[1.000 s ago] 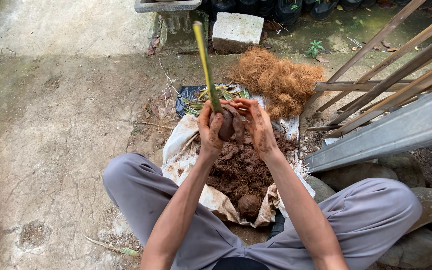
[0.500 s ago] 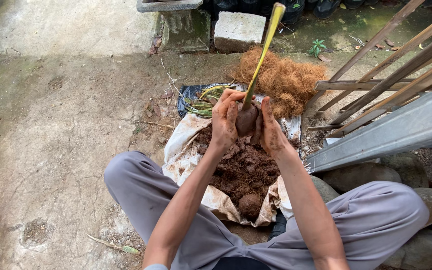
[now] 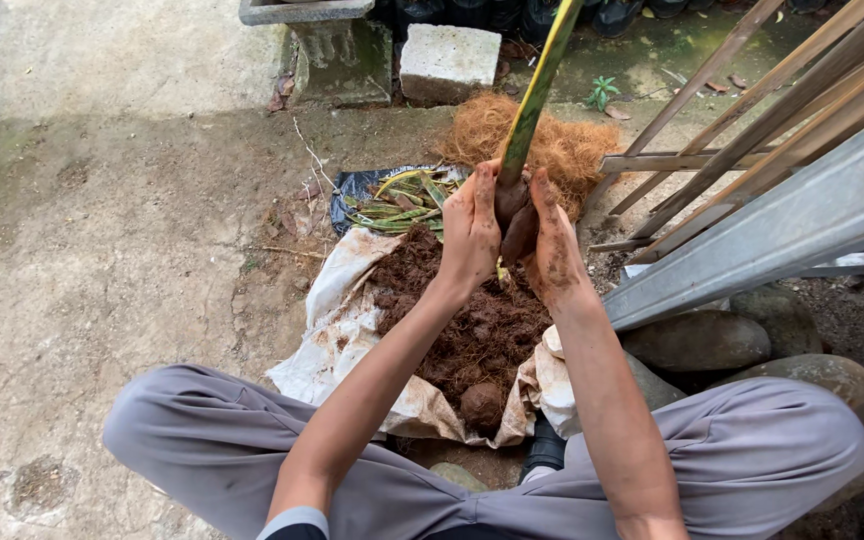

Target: The person sits on the ground and forms a ball of soil around a plant cutting. They then wrap the soil ball with coconut coir to secure the medium around the cutting.

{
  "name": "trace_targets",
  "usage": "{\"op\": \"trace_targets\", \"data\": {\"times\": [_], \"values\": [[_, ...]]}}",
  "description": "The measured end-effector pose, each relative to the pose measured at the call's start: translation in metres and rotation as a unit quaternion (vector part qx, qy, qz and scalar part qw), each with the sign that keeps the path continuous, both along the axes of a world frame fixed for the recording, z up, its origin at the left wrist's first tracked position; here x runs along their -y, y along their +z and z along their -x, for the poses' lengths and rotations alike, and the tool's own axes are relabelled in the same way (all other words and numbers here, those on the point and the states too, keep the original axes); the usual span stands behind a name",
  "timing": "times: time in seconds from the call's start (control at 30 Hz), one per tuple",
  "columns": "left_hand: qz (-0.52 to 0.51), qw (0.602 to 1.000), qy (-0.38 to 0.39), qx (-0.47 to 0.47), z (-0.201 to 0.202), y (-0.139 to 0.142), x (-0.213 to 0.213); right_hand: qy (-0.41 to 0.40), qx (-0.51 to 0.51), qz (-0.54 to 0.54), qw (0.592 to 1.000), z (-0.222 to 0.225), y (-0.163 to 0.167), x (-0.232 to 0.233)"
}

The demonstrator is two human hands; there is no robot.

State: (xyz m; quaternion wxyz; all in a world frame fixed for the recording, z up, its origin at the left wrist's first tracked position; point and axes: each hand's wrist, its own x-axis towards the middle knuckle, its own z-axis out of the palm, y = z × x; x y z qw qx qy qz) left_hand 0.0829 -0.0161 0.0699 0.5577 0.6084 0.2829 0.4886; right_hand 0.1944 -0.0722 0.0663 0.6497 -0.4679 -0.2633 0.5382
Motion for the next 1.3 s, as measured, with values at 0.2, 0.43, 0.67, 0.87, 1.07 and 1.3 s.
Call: {"op": "trace_targets", "data": {"times": [0.2,0.43,0.67,0.87,1.07,1.3], "values": [[0.020,0.998,0.006,-0.065,0.009,0.009,-0.004,0.019,0.012,0.006,1.000,0.010,0.023,0.000],[-0.125,0.992,0.033,0.011,0.030,0.025,0.003,0.052,-0.052,-0.041,0.996,0.019,0.036,-0.005],[-0.117,0.987,0.099,-0.039,0.039,0.033,0.005,0.087,-0.082,-0.089,0.989,0.035,0.038,-0.007],[-0.130,0.981,0.140,-0.021,0.051,0.030,-0.010,0.098,-0.035,-0.107,0.989,0.045,0.035,-0.007],[-0.126,0.988,0.093,0.005,0.054,0.029,-0.027,0.106,-0.007,-0.134,0.985,0.044,0.037,-0.005],[-0.136,0.987,0.012,0.086,0.048,0.033,-0.024,0.041,0.033,-0.119,0.991,0.046,0.037,-0.002]]}}
